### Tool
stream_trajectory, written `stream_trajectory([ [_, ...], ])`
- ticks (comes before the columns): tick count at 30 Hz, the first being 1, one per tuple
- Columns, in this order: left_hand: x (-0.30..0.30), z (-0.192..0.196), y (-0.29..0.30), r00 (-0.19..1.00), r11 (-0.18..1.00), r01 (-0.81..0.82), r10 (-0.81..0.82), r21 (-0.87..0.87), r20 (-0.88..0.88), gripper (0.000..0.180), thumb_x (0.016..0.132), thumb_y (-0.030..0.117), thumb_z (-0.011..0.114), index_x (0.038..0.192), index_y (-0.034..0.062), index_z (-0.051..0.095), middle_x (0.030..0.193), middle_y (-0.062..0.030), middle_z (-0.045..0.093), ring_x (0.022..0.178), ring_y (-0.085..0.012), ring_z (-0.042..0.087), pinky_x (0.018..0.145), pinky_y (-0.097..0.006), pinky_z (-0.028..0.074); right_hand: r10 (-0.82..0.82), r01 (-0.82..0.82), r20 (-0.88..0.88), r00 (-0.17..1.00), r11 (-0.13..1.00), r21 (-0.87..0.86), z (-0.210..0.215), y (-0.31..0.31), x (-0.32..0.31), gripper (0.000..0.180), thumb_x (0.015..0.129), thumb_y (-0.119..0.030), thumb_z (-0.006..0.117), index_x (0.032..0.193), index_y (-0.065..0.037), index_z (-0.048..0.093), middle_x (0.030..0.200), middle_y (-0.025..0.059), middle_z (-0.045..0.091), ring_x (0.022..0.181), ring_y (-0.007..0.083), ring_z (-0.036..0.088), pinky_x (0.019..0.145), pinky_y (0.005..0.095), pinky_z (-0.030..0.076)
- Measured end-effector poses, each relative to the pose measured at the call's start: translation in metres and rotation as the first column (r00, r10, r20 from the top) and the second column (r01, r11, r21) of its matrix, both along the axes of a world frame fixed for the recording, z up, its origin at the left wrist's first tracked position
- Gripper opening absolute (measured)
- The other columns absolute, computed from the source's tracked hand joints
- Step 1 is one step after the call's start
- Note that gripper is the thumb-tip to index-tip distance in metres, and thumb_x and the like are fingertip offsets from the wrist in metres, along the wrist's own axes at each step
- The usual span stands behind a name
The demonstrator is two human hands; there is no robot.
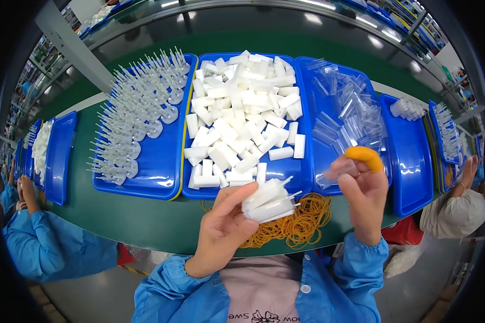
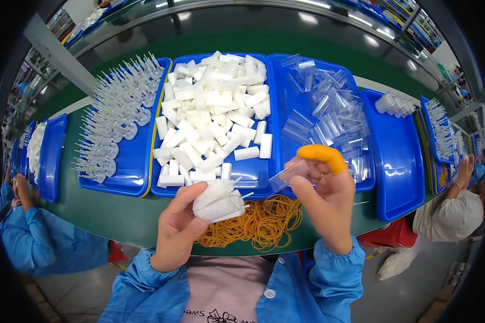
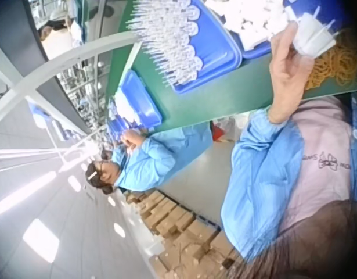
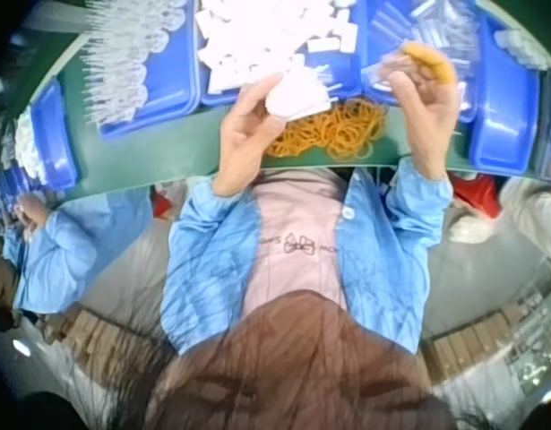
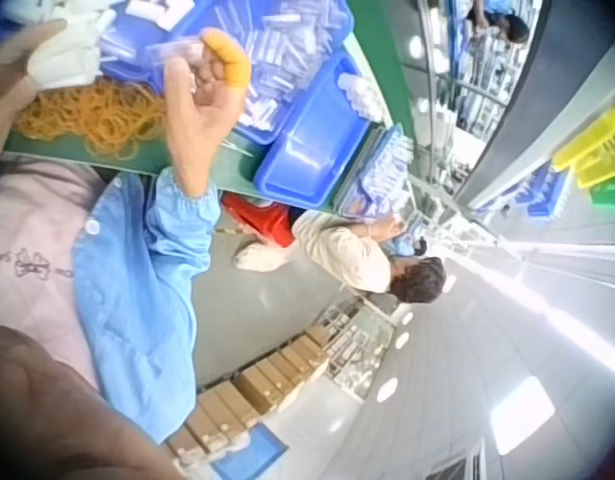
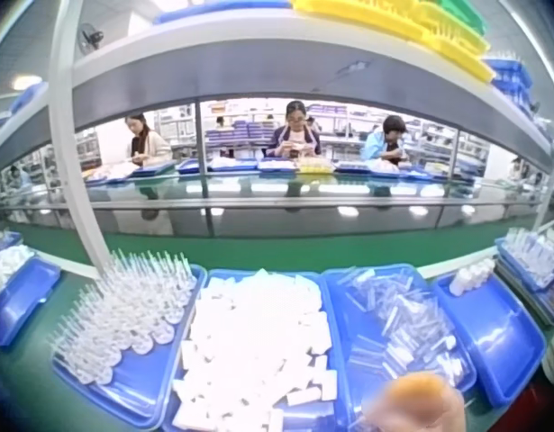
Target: The person assembles medical supplies by inserting white foam cylinders into clear plastic tubes. They use yellow rubber bands to secure the foam inside the tubes and use scissors to trim the excess band. The person works at a green table with blue trays containing the components.
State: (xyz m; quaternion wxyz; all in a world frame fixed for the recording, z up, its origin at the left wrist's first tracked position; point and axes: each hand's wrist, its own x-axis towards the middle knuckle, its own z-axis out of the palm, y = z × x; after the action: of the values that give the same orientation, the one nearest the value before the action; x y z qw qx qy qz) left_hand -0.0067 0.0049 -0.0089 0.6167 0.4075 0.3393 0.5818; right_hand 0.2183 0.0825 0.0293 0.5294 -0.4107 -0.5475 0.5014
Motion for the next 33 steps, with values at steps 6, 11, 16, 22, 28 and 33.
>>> stream_trajectory([
  [6, 0.007, 0.006, -0.003, 0.995, 0.994, 0.097, -0.095, -0.048, 0.038, 0.049, 0.089, -0.001, 0.056, 0.135, -0.0027, 0.039, 0.121, -0.0075, 0.037, 0.12, -0.0192, 0.042, 0.102, -0.032, 0.037, 0.162, -0.136, -0.178, 0.971, 0.979, 0.149, 0.006, -0.01, -0.017, 0.034, 0.08, 0.004, 0.061, 0.113, 0.001, 0.05, 0.107, 0.0172, 0.059, 0.099, 0.0217, 0.059, 0.089, 0.0346, 0.047],
  [11, 0.01, 0.008, -0.005, 0.989, 0.991, 0.134, -0.132, -0.025, 0.067, 0.049, 0.089, 0.001, 0.056, 0.135, -0.0028, 0.039, 0.121, -0.0076, 0.036, 0.119, -0.0183, 0.042, 0.102, -0.031, 0.038, 0.203, -0.182, -0.169, 0.964, 0.974, 0.133, 0.006, -0.011, -0.024, 0.033, 0.082, 0.002, 0.061, 0.113, 0.002, 0.051, 0.107, 0.0161, 0.057, 0.101, 0.0228, 0.058, 0.09, 0.0349, 0.046],
  [16, 0.009, 0.009, -0.007, 0.99, 0.991, 0.126, -0.123, -0.041, 0.072, 0.048, 0.089, 0.001, 0.056, 0.134, -0.0035, 0.039, 0.121, -0.0078, 0.036, 0.119, -0.0186, 0.043, 0.102, -0.032, 0.038, 0.253, -0.26, 0.059, 0.966, 0.932, 0.251, 0.007, -0.012, -0.017, 0.028, 0.08, -0.001, 0.064, 0.107, 0.002, 0.057, 0.105, 0.0152, 0.058, 0.098, 0.0223, 0.059, 0.085, 0.033, 0.047],
  [22, 0.009, 0.012, -0.009, 0.994, 0.995, 0.093, -0.092, 0.021, -0.052, 0.049, 0.087, 0.003, 0.059, 0.133, -0.0036, 0.041, 0.119, -0.0095, 0.036, 0.118, -0.0198, 0.042, 0.101, -0.032, 0.038, 0.128, -0.177, 0.209, 0.969, 0.955, 0.238, 0.012, -0.024, -0.014, 0.032, 0.079, -0.001, 0.065, 0.11, 0.003, 0.058, 0.104, 0.0162, 0.064, 0.093, 0.0219, 0.063, 0.083, 0.032, 0.049],
  [28, 0.008, 0.015, -0.012, 0.983, 0.995, 0.089, -0.081, 0.04, -0.167, 0.049, 0.085, 0.009, 0.064, 0.13, -0.0021, 0.046, 0.114, -0.0108, 0.038, 0.109, -0.0199, 0.044, 0.095, -0.032, 0.041, 0.101, -0.112, 0.069, 0.992, 0.977, 0.18, 0.013, -0.036, -0.021, 0.039, 0.081, 0.003, 0.061, 0.12, 0.003, 0.052, 0.106, 0.0183, 0.064, 0.096, 0.0226, 0.063, 0.085, 0.0331, 0.049],
  [33, -0.002, 0.012, -0.006, 0.908, 0.976, 0.162, -0.09, 0.144, -0.408, 0.043, 0.084, 0.014, 0.065, 0.124, 0.0017, 0.054, 0.11, -0.0101, 0.041, 0.103, -0.02, 0.046, 0.087, -0.033, 0.042, 0.168, -0.166, -0.002, 0.986, 0.98, 0.113, 0.014, -0.038, -0.017, 0.043, 0.081, 0.003, 0.061, 0.122, 0.002, 0.049, 0.107, 0.0183, 0.063, 0.098, 0.0225, 0.062, 0.087, 0.0336, 0.048],
])
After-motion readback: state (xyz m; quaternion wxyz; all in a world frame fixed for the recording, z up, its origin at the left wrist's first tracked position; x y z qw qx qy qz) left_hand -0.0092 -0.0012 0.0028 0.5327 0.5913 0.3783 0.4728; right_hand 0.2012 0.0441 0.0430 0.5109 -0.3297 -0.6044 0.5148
